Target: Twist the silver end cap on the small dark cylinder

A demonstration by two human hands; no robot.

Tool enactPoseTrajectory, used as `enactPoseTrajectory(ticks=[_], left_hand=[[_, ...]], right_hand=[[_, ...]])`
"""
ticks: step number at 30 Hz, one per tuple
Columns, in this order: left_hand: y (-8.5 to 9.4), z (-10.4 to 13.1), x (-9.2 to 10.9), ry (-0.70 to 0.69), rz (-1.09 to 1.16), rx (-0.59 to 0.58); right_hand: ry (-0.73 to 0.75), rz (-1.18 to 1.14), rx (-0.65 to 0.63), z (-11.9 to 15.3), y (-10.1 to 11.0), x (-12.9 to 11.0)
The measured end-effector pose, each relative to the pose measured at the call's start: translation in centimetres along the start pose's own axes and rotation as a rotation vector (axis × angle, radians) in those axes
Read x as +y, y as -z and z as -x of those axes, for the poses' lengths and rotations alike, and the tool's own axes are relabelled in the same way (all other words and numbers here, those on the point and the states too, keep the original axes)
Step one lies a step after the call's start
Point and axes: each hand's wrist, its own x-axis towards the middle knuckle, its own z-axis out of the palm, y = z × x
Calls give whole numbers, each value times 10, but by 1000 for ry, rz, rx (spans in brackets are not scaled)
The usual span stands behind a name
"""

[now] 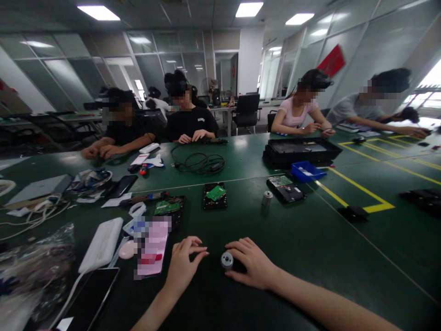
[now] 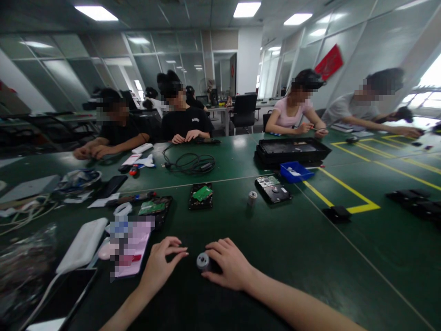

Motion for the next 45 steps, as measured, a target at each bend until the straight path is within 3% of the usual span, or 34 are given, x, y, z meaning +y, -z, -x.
enactPoseTrajectory(ticks=[3, 5, 11, 15, 18, 25, 32, 37, 45], left_hand=[[-7, 3, -9, -47, -34, -1], [-7, 3, -5, -60, -16, 9], [3, -3, 45, -178, 130, 44], [4, -4, 67, -259, 108, -40], [3, -1, 67, -264, 108, -76], [1, 3, 65, -270, 163, -39], [5, -1, 70, -265, 153, -164], [7, -1, 72, -357, 128, -217], [-1, -3, 74, -242, 24, -54]], right_hand=[[0, 0, -1, 0, 1, -1], [-1, 0, -2, 0, 1, 0], [22, 3, 5, -1, -1, 1], [20, 2, 4, -1, -1, 1], [17, -1, 3, -1, -1, 0], [12, 1, -5, -1, 0, 1], [30, 8, 10, -1, 0, 0], [29, 6, 22, -1, 0, 0], [23, 2, 31, -1, -1, 0]])
